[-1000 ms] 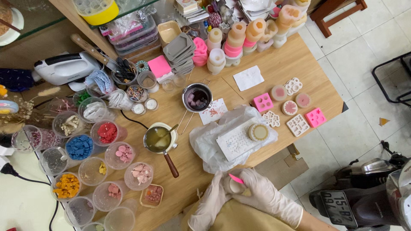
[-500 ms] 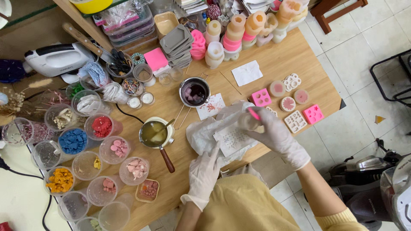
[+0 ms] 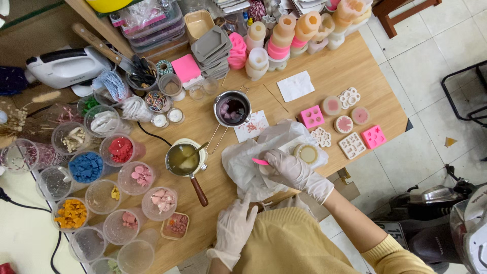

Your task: The person prepares candle components by selecting wax pieces from containers, melting them in a small pot, and pouring the liquid wax into a mold using a spoon.

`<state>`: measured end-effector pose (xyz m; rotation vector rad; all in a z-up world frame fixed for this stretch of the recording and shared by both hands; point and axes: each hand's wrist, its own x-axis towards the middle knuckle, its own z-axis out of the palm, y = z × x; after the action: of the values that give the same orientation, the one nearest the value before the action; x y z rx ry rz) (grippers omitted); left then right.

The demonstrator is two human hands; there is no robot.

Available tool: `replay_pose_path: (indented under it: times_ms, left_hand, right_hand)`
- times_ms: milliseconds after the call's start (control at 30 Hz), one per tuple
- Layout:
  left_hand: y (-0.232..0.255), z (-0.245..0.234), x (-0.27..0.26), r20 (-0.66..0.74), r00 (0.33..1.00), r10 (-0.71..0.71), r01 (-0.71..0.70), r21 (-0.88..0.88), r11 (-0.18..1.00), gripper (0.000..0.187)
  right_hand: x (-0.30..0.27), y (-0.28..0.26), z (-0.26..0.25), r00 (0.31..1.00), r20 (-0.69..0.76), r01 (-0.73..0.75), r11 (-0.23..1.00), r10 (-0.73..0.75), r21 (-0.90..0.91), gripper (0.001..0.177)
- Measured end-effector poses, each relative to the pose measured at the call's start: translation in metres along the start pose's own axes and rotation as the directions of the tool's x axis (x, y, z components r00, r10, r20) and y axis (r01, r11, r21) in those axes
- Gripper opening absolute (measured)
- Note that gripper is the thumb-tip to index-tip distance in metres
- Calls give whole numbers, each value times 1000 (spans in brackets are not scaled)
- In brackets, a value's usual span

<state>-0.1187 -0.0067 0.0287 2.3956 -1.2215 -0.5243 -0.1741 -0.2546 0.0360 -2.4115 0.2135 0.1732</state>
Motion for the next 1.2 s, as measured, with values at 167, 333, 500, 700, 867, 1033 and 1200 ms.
replay_pose_path:
  times_ms: [167, 333, 500, 700, 867, 1033, 1200]
  left_hand:
    - [-22, -37, -15, 236, 890, -389, 431, -163, 888, 53]
    - [-71, -22, -21, -243, 815, -526, 394, -433, 810, 36]
    - [-125, 47, -40, -496, 618, -610, 603, -199, 773, 53]
    - [-156, 84, -38, -5, 539, -842, 443, -849, 289, 48]
    - [-116, 32, -9, 307, 574, -760, 281, -945, -169, 52]
    - [-109, 47, 24, 349, 525, -776, 155, -936, -317, 57]
    - [-110, 79, 39, 305, 601, -738, 61, -939, -339, 59]
  right_hand:
    - [-4, 10, -61, 957, -289, 52, 975, 13, 217, 68]
    - [32, 107, -113, 893, -396, 52, 923, -214, -382, 28]
    - [102, 206, -69, 931, -186, -361, 861, 313, -358, 32]
    - [138, 251, -36, 891, -37, -411, 770, 452, -488, 45]
    - [130, 212, -75, 937, -159, -345, 761, 310, -549, 70]
    - [97, 186, -119, 968, -232, -185, 904, 100, -384, 55]
    - [53, 199, -134, 933, -358, -101, 929, -36, -356, 52]
